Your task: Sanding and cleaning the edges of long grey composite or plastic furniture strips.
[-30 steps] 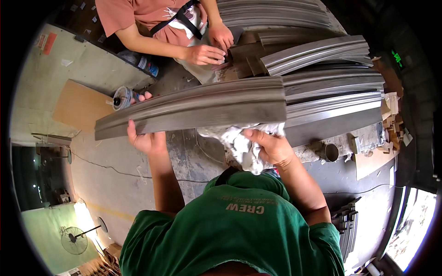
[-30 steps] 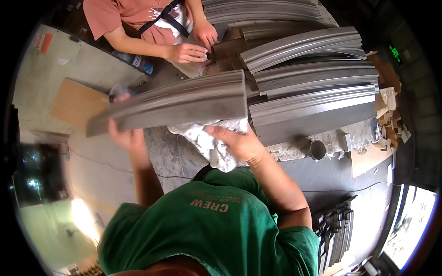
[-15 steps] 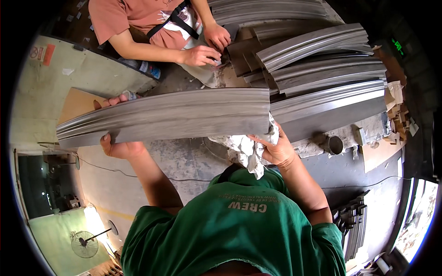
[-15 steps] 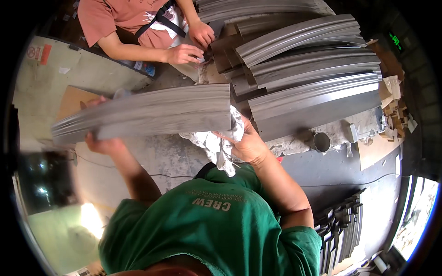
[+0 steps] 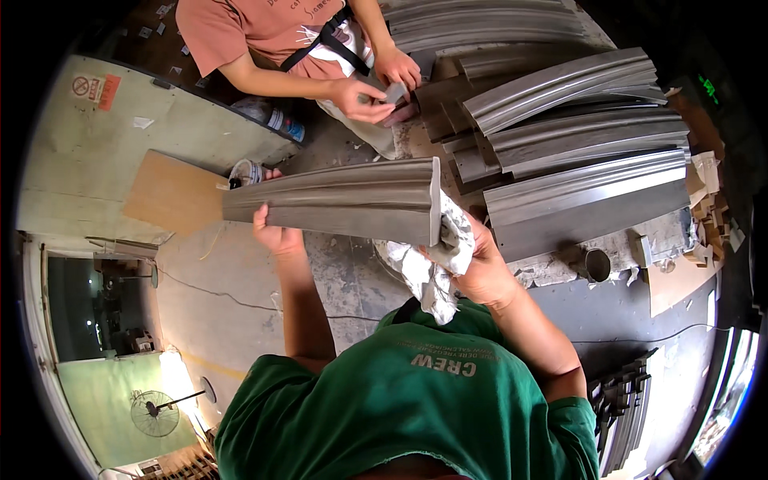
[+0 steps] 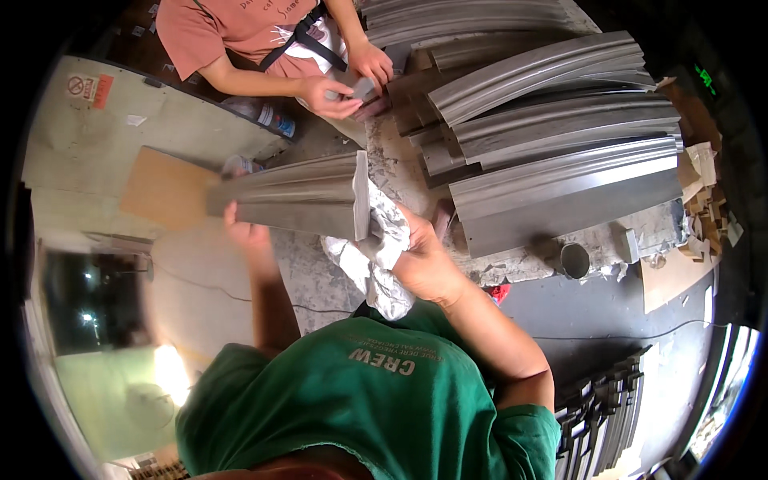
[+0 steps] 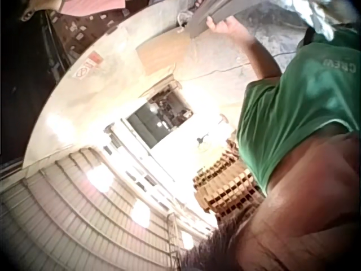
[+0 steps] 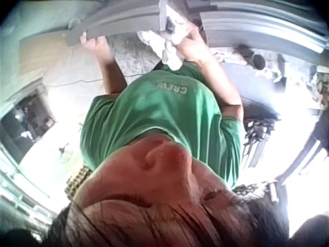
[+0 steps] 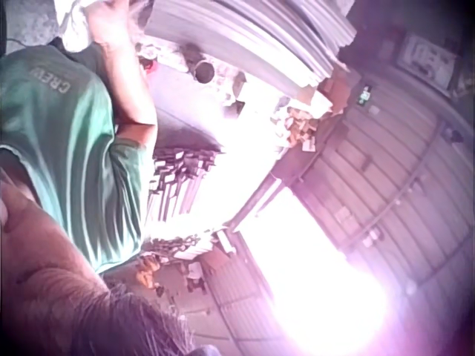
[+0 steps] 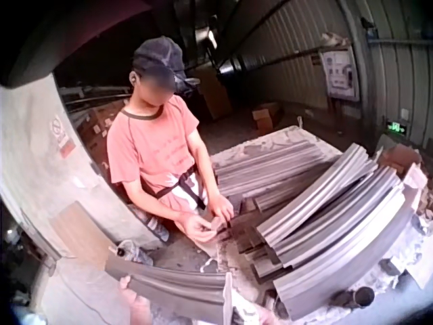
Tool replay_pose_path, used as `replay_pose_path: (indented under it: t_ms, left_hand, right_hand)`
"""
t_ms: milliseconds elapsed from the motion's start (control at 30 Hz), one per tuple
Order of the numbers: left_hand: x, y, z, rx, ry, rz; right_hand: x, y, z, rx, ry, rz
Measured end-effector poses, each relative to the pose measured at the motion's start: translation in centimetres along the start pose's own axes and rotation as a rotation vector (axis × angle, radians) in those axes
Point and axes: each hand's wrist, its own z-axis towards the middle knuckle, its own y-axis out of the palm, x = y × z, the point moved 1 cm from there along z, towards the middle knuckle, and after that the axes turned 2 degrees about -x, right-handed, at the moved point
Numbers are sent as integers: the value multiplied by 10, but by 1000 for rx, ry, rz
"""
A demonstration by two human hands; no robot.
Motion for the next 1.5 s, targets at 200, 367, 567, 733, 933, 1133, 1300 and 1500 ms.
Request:
replay_pose_path:
  t_ms: [200,367,567,733,933,1133,1300,1500]
  left_hand:
    - [-12,-21,-1,42,5,7]
    - [-21,-27,0,108,-29,-14]
    - [-22,-25,-2,136,-20,10]
    - [-13,-31,2,20,-66,-81]
    - [4,-12,3,9,44,78]
    - [-3,60,16,-43,106,110]
    - [-23,125,18,-212,154,74]
    - [-19,118,43,169,202,70]
  right_hand:
    - [5,-1,2,-22,-24,5]
    - [5,1,3,-41,-25,17]
    - [1,-2,1,-40,-11,22]
    - [1,-9,-5,4,19,-26]
    - [-8,-1,-4,63,94,-22]
    - [-3,1,12,275,-70,20]
    - [-14,27,29,329,120,308]
    - [-14,16,27,312,107,198]
